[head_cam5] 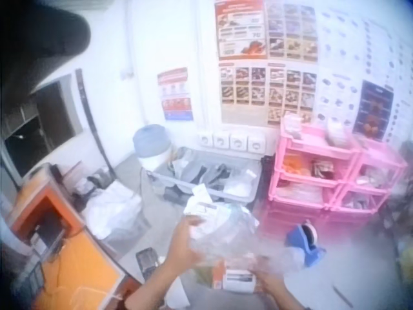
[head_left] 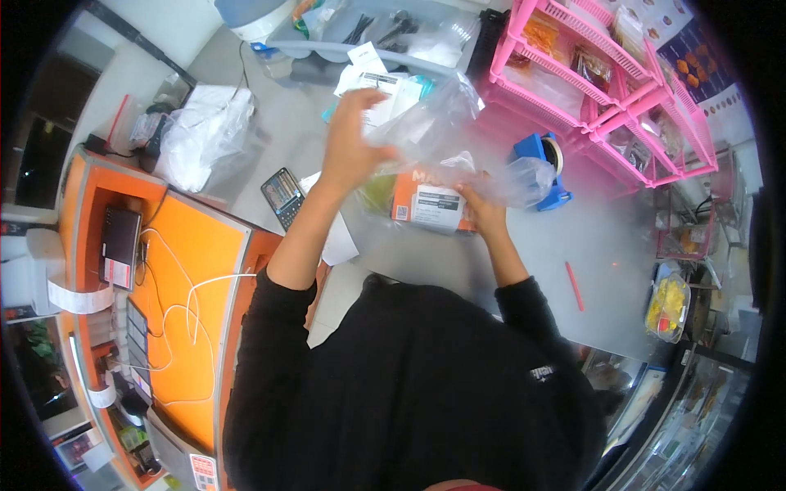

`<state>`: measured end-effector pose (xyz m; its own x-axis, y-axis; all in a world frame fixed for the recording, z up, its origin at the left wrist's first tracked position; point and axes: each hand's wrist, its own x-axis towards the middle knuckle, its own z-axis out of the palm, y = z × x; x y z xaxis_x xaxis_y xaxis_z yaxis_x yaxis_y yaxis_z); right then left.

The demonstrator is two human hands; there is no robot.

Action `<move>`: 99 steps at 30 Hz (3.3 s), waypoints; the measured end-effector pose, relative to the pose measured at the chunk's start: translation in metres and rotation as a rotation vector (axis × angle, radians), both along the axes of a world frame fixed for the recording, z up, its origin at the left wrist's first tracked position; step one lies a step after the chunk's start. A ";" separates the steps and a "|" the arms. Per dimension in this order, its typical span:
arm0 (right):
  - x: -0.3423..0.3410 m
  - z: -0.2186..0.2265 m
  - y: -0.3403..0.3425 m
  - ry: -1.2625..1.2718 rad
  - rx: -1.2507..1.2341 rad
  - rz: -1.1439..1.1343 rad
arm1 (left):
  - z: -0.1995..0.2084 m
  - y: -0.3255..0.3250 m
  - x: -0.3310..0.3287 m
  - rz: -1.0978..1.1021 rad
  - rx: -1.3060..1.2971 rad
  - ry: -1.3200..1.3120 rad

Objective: The person packages a food order by putting a plastic cup of green liquid and a container of food into a plastic bag, then prepares a take-out box with fried chicken and mango salad, placing condiments inside before closing the box.

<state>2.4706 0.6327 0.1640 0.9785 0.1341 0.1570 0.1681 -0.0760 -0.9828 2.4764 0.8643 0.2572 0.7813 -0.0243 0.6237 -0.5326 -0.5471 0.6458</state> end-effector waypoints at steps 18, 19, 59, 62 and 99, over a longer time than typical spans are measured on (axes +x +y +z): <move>0.045 0.147 0.102 -0.799 -1.139 0.765 | 0.091 0.004 -0.042 -0.518 -0.641 0.433; 0.053 0.129 0.112 -0.820 -1.156 0.754 | 0.090 0.004 -0.043 -0.570 -0.645 0.421; 0.044 0.094 0.101 -0.642 -1.141 0.978 | 0.080 0.014 -0.050 -0.307 -0.519 0.265; 0.025 0.182 0.073 -0.313 -1.568 0.893 | 0.071 0.024 -0.039 -0.126 -0.373 -0.019; -0.010 0.026 0.002 0.042 0.055 -0.011 | -0.010 0.022 -0.038 -0.185 0.362 0.278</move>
